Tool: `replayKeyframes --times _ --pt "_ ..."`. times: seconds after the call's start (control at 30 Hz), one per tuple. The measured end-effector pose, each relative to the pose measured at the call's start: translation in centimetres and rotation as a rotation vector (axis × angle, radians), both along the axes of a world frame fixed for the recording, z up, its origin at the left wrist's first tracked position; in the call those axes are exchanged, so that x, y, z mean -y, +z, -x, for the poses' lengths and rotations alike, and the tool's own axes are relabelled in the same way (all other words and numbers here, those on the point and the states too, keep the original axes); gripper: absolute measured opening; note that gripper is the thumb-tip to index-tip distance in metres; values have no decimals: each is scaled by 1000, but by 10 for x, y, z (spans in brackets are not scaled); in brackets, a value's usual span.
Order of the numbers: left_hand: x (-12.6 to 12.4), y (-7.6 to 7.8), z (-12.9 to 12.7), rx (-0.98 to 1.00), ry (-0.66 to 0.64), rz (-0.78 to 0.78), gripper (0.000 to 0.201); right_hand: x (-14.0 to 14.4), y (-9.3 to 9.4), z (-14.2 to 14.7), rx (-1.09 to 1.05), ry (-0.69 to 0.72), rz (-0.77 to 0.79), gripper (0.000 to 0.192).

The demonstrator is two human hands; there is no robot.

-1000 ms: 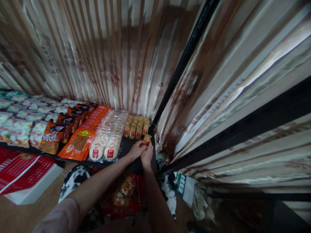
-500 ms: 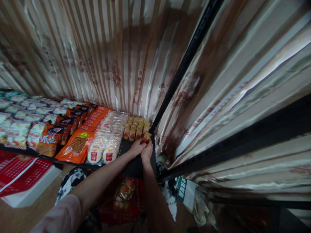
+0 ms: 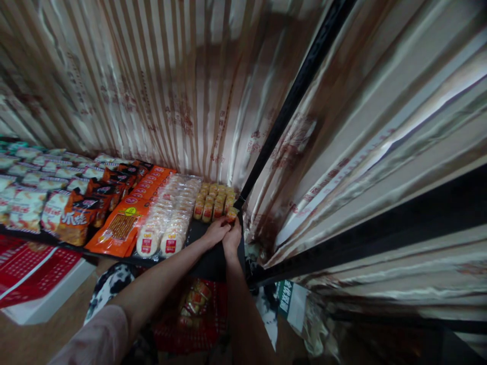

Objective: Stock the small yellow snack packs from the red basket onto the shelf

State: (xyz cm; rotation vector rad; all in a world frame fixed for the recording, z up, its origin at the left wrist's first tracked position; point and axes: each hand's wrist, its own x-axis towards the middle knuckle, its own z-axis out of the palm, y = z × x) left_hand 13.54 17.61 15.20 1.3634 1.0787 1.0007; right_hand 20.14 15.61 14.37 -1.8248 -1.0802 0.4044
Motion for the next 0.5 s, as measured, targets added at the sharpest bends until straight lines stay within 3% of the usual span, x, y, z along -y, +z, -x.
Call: replayKeyframes --times 0.5 --pt "1 9 7 -111 69 -19 32 -13 -15 2 -45 54 -89 54"
